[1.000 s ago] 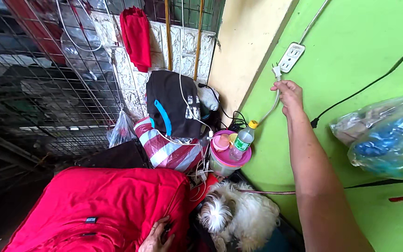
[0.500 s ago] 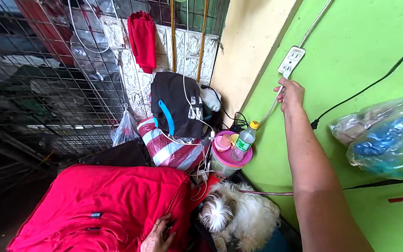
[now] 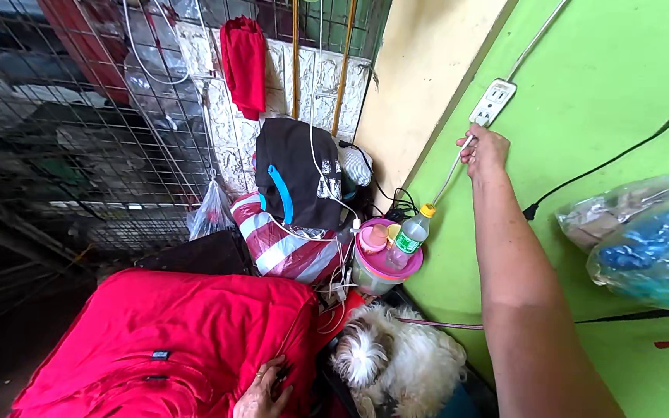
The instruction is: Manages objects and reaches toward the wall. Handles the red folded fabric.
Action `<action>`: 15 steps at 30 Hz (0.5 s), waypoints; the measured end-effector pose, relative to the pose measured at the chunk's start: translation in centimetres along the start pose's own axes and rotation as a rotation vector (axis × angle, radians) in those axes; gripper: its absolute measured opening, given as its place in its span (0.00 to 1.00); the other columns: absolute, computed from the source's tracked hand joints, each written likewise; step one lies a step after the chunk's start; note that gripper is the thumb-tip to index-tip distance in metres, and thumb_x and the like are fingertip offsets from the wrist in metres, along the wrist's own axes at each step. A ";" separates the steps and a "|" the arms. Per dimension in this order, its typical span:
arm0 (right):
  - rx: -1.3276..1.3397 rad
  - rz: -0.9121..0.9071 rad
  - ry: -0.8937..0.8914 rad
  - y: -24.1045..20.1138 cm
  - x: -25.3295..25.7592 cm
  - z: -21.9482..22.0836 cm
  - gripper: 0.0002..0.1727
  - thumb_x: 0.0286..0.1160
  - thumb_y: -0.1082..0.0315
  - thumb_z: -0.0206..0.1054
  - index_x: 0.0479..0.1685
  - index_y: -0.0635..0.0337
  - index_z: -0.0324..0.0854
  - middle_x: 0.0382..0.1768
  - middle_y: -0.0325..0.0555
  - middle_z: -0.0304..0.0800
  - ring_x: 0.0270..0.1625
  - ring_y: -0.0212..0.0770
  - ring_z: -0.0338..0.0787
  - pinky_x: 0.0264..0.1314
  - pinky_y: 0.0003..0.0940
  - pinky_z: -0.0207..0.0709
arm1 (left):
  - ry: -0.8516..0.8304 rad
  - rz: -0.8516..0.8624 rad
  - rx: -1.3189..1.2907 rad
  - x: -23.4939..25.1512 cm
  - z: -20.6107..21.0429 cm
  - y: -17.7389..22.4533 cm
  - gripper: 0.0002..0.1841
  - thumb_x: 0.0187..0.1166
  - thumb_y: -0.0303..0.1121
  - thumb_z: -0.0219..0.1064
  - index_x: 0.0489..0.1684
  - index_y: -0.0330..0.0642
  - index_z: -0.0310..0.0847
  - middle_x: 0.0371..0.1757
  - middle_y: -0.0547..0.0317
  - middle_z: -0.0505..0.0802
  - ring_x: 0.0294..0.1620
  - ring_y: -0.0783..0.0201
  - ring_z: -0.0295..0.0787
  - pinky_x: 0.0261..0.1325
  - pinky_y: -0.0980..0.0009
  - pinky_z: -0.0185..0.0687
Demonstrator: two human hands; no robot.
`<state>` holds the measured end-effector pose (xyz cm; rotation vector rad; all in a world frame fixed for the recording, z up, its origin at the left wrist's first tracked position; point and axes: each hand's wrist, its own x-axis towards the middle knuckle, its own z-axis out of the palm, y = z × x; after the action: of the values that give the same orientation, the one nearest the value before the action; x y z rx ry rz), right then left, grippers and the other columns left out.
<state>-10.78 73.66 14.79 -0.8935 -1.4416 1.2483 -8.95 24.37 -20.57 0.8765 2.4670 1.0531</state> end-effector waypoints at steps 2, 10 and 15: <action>0.007 0.000 0.007 0.0 0.2 0.3 0.11 0.88 0.61 0.59 0.38 0.57 0.77 0.17 0.33 0.85 0.11 0.23 0.75 0.14 0.17 0.67 | 0.003 0.006 0.000 0.0 0.1 -0.1 0.20 0.68 0.32 0.77 0.57 0.30 0.88 0.71 0.43 0.89 0.59 0.38 0.92 0.55 0.35 0.84; 0.049 0.012 0.037 -0.3 1.4 1.8 0.12 0.90 0.61 0.57 0.39 0.59 0.73 0.17 0.36 0.84 0.14 0.29 0.83 0.19 0.23 0.80 | -0.006 -0.001 -0.011 0.1 0.0 -0.1 0.20 0.68 0.31 0.77 0.57 0.29 0.88 0.71 0.43 0.89 0.59 0.38 0.92 0.56 0.36 0.84; 0.119 0.064 0.110 -1.4 1.8 3.3 0.08 0.88 0.64 0.58 0.47 0.60 0.70 0.18 0.39 0.83 0.13 0.30 0.82 0.16 0.23 0.77 | 0.002 0.008 -0.023 0.1 0.0 0.0 0.18 0.68 0.31 0.76 0.53 0.28 0.88 0.70 0.41 0.89 0.57 0.39 0.93 0.55 0.37 0.85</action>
<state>-14.32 74.29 16.58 -0.9188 -1.2484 1.2979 -9.01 24.39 -20.57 0.8795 2.4496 1.0832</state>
